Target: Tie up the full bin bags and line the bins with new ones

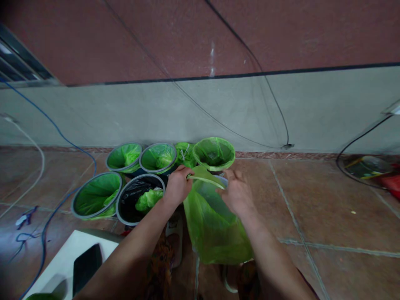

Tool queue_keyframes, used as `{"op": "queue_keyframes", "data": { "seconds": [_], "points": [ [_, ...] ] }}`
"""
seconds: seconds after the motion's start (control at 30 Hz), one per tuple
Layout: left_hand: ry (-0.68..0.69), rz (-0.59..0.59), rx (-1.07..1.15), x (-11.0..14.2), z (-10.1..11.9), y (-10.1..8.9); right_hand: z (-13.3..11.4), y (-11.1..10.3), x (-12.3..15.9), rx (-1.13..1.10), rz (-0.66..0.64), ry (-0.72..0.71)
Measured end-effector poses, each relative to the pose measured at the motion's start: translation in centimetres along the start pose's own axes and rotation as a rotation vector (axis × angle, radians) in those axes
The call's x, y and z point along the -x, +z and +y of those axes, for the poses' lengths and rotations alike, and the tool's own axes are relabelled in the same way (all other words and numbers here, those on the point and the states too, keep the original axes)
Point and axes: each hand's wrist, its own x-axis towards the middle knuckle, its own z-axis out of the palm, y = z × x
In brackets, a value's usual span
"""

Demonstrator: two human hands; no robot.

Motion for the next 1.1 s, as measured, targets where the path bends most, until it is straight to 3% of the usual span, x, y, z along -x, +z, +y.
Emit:
{"op": "queue_keyframes", "data": {
  "seconds": [0.1,0.2,0.33,0.47,0.57,0.7,0.77,0.93,1.0,1.1],
  "points": [
    [0.037,-0.018,0.015,0.3,0.6,0.4,-1.9,0.8,0.1,-0.135,0.032,-0.192],
    [0.049,-0.037,0.008,0.4,0.8,0.6,-3.0,1.0,-0.1,-0.206,-0.004,-0.207],
    [0.016,-0.068,-0.038,0.3,0.3,0.2,-2.6,0.4,-0.7,-0.219,0.055,-0.095],
    [-0.033,-0.074,-0.060,-0.1,-0.8,-0.6,-0.7,-1.0,-1.2,-0.056,0.068,0.094],
    [-0.068,-0.058,-0.070,-0.3,-1.8,-1.2,1.2,-2.2,-1.1,0.100,-0.017,0.205],
    [-0.080,-0.033,-0.063,-0.4,-2.6,-1.5,2.1,-2.7,-0.7,0.242,-0.236,0.294],
    [-0.082,-0.032,-0.062,-0.3,-2.3,-1.3,1.3,-2.1,-0.3,0.222,-0.243,0.215],
    [-0.025,-0.089,-0.015,0.3,-0.2,-0.7,-2.4,0.3,0.2,0.049,-0.075,-0.138],
    [-0.002,-0.098,-0.003,0.4,0.3,-0.5,-3.3,0.8,0.1,0.015,-0.048,-0.162],
    [-0.006,-0.093,-0.042,0.4,-0.1,-0.6,-3.3,0.4,-0.1,0.001,-0.033,-0.077]
  ]
}}
